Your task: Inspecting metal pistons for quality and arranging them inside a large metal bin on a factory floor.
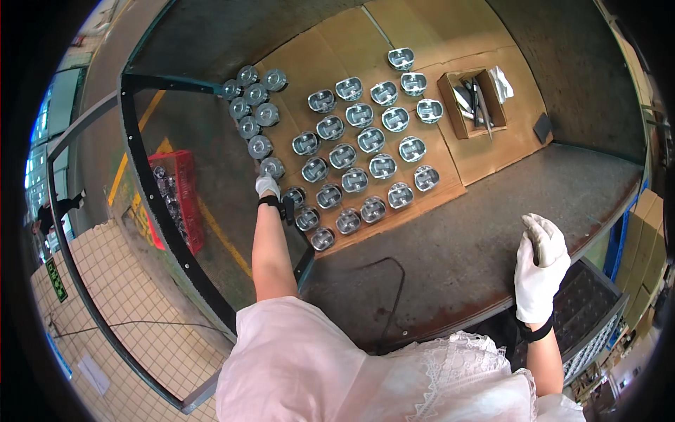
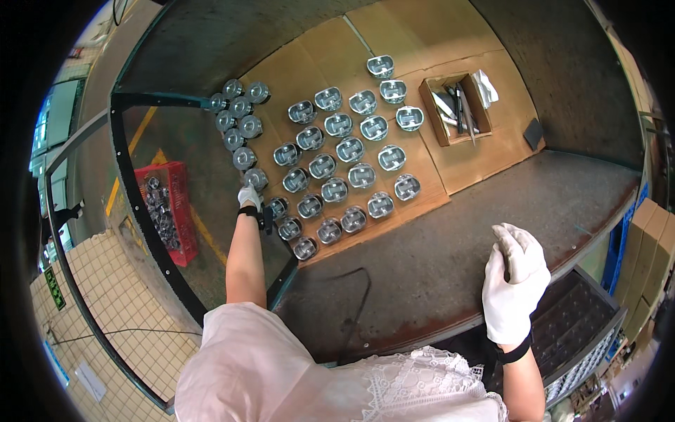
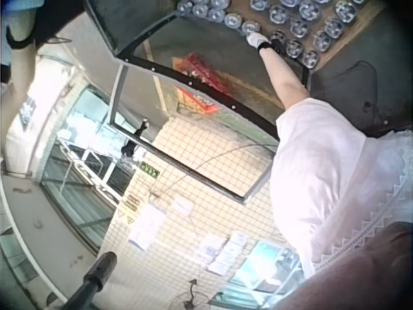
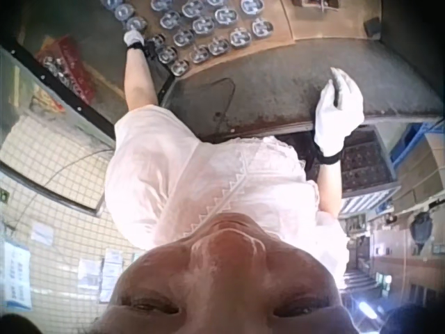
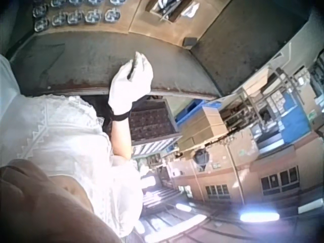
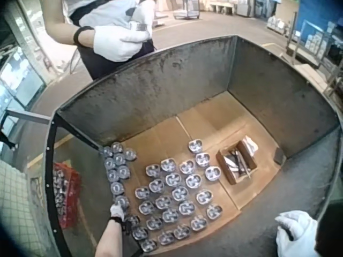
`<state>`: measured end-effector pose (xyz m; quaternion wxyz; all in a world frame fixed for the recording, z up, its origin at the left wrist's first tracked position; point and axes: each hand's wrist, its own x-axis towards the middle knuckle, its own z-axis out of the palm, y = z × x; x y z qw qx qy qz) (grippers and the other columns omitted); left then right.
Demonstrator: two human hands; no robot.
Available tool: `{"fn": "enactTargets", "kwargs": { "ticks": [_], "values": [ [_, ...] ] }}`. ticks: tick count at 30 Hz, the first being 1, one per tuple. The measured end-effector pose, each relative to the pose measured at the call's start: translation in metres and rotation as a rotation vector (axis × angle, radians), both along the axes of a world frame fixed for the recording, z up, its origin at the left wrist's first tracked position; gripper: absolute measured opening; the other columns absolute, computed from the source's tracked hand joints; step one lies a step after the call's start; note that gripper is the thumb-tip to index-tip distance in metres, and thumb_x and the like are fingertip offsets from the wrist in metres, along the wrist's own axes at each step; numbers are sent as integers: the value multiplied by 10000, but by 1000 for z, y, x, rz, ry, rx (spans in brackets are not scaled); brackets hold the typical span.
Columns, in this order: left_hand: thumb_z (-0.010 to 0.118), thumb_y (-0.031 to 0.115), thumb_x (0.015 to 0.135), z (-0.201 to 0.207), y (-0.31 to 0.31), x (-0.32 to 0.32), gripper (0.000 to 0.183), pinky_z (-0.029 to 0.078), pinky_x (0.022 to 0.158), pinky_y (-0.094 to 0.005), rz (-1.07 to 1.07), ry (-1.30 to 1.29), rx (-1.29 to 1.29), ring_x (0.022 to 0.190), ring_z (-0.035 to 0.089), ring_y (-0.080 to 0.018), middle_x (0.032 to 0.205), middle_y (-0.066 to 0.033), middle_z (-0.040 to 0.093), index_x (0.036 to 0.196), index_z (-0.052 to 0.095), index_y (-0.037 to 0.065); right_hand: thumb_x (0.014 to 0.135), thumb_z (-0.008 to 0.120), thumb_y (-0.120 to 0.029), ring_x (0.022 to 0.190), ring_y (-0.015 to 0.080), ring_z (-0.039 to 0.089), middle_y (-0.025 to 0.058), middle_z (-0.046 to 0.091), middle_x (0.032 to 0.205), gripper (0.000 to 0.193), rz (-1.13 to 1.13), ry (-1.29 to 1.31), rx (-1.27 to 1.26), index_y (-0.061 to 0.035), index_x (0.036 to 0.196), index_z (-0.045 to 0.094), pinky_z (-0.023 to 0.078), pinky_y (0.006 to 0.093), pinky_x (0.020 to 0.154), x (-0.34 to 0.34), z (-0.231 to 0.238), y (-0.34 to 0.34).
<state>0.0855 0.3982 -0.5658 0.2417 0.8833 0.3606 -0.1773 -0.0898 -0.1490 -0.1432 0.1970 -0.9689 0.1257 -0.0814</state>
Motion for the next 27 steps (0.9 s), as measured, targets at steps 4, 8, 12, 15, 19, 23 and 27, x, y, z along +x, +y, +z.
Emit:
{"fn": "enactTargets", "kwargs": {
  "ticks": [4,8,12,15,19,23,27],
  "values": [
    [761,313,811,-4,-33,8,433,532,837,-420,98,-192,87,981,696,-332,1033,-197,712,1058,632,-19,787,650,97,940,333,687,170,706,1013,264,-20,4,15,-23,1012,719,544,382,843,2,0,1],
    [904,319,655,22,-33,21,613,533,847,-404,115,-266,185,953,696,-340,1013,-201,704,1062,601,-25,769,662,85,907,326,691,159,712,960,246,10,-44,42,-20,984,720,549,373,822,6,4,0],
    [874,215,765,67,-74,19,474,559,711,-409,308,-480,-81,877,689,-289,993,-140,674,1046,537,36,770,686,49,893,304,701,138,717,946,211,-12,-81,46,-29,961,731,563,372,788,3,8,-4],
    [776,84,881,129,-127,15,385,619,757,-413,400,-550,-661,915,668,-240,1079,-107,621,1127,481,59,768,696,22,896,298,702,132,720,949,201,16,-135,28,-43,955,736,567,374,788,-1,6,-10],
    [722,52,918,250,-240,14,393,600,868,-430,34,-393,-1150,1021,654,-235,1162,-109,597,1223,474,38,794,699,-50,922,292,693,110,721,998,215,7,-223,41,-70,1007,730,570,393,792,-12,2,-21],
    [676,144,957,372,-341,-10,258,519,763,-256,-467,-190,-1224,981,597,-115,1043,-35,622,1167,553,58,843,719,-135,1000,328,680,137,680,1179,369,10,-329,244,-117,1211,691,567,398,843,-18,15,-26],
    [619,135,977,468,-427,-54,289,472,901,-281,-1080,-84,-1134,1018,570,-103,1110,-21,600,1244,535,65,996,624,-254,1092,184,662,111,633,1318,434,-94,-275,1047,-147,1413,572,503,319,960,-44,31,-59]
  ]
}}
